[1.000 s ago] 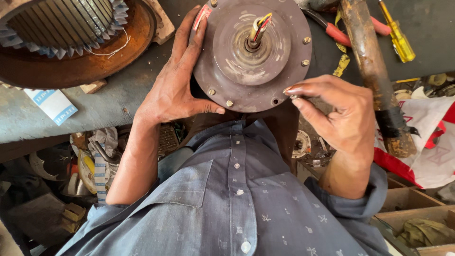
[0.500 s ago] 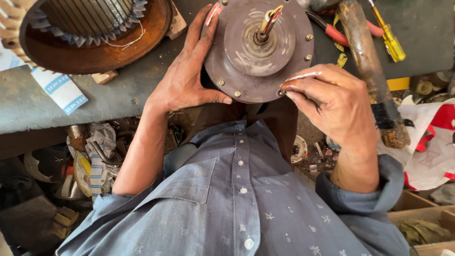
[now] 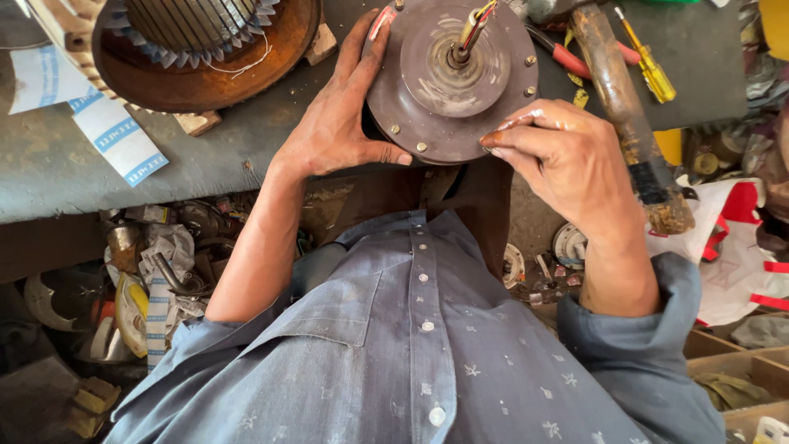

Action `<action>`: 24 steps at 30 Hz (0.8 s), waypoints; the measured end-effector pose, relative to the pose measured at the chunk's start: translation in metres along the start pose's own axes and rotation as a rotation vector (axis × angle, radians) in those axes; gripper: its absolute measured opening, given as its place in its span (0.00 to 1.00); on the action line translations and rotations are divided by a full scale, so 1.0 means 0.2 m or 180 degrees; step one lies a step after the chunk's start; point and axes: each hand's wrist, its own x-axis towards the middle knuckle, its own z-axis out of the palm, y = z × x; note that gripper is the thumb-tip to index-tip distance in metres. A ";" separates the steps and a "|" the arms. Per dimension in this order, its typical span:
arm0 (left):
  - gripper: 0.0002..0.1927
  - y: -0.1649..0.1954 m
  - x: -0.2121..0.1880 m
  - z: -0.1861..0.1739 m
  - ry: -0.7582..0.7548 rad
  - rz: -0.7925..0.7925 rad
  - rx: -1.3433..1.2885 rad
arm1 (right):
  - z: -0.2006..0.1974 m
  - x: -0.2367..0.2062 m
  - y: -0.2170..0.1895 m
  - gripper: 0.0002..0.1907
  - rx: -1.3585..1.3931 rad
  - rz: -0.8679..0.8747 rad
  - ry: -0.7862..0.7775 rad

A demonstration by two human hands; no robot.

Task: The person handles a motor rotor and a bottle of liquid, then uses a hammer and screwdriver to work on the rotor's mounting plate. They insert and tighten screws into the rotor assembly on a cluttered workbench.

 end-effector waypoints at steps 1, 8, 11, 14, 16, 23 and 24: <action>0.76 0.00 0.00 0.00 0.0006 -0.0005 -0.0013 | 0.00 0.00 0.00 0.07 -0.0048 -0.0006 -0.0017; 0.76 -0.02 0.03 0.02 0.0075 0.0082 -0.0037 | -0.04 0.03 0.00 0.06 -0.0397 -0.0212 -0.0216; 0.78 -0.03 0.03 0.03 0.0091 0.0006 -0.0035 | -0.05 0.04 0.01 0.06 -0.0474 -0.0341 -0.0247; 0.79 -0.03 0.04 0.03 0.0098 -0.0005 0.0016 | -0.05 0.04 0.02 0.06 -0.0500 -0.0308 -0.0228; 0.79 -0.03 0.05 0.03 0.0084 -0.0060 0.0005 | -0.04 0.04 0.02 0.06 -0.0520 -0.0292 -0.0216; 0.78 -0.03 0.06 0.03 0.0101 -0.0050 0.0022 | -0.01 0.03 0.03 0.08 -0.0557 -0.0183 -0.0064; 0.78 -0.03 0.06 0.03 0.0105 -0.0018 0.0012 | 0.00 0.03 0.03 0.09 -0.0569 -0.0162 -0.0036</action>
